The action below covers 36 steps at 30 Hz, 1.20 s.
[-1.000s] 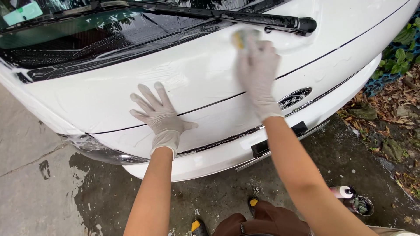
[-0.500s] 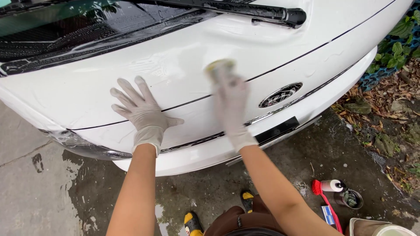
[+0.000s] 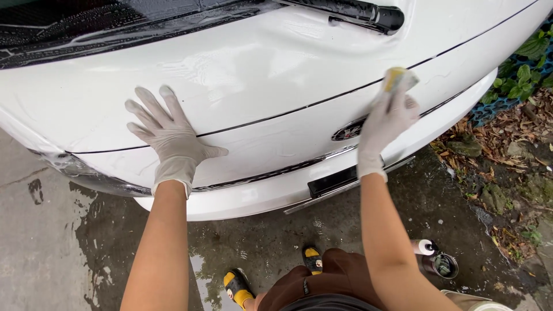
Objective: Using a sponge and a brush to clean the front of a white truck.
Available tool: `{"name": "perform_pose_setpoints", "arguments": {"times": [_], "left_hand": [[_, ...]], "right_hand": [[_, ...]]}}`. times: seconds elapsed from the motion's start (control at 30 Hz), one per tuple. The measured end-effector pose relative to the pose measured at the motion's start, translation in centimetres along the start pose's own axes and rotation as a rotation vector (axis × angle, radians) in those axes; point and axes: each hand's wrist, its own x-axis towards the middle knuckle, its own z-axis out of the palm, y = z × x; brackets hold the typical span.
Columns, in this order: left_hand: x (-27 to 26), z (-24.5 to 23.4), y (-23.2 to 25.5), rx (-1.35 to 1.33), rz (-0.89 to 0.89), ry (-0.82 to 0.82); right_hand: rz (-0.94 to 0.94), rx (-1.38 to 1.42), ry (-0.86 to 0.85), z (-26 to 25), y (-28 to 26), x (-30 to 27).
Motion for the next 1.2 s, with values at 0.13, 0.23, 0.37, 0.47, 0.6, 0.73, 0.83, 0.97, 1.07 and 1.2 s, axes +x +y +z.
{"name": "perform_pose_setpoints", "arguments": {"times": [0.13,0.23,0.37,0.47,0.6,0.73,0.83,0.97,1.07,1.2], "left_hand": [[-0.1,-0.6,0.2,0.005,-0.014,-0.035],[-0.3,-0.7,0.3,-0.006,-0.029,-0.039],[-0.4,-1.2,0.2,-0.003,-0.019,-0.052],[-0.5,-1.1,0.2,-0.004,-0.010,-0.057],[-0.3,-0.7,0.1,-0.021,0.009,-0.028],[-0.3,-0.8,0.1,-0.032,0.013,-0.020],[-0.3,-0.9,0.1,-0.052,-0.001,-0.037],[-0.3,-0.9,0.2,-0.052,-0.009,-0.040],[-0.2,-1.0,0.2,-0.051,-0.015,-0.048],[-0.1,-0.2,0.0,-0.092,-0.002,-0.006]], "right_hand": [[-0.067,-0.118,-0.124,2.3,-5.0,-9.2],[-0.430,-0.130,-0.478,2.7,-7.6,-15.0],[-0.455,-0.114,-0.656,2.0,-6.3,-13.9],[-0.252,-0.181,-0.478,0.6,-3.4,-10.3],[0.074,-0.006,-0.125,-0.8,-1.9,-5.3],[0.240,0.164,-0.048,0.2,-3.8,-7.9],[0.008,0.158,-0.073,2.0,-3.0,-13.7],[-0.021,0.073,-0.331,2.2,-1.7,-16.8],[-0.045,-0.017,-0.271,1.0,-1.4,-12.0],[0.155,-0.016,-0.043,-0.1,2.5,-4.0]]}}
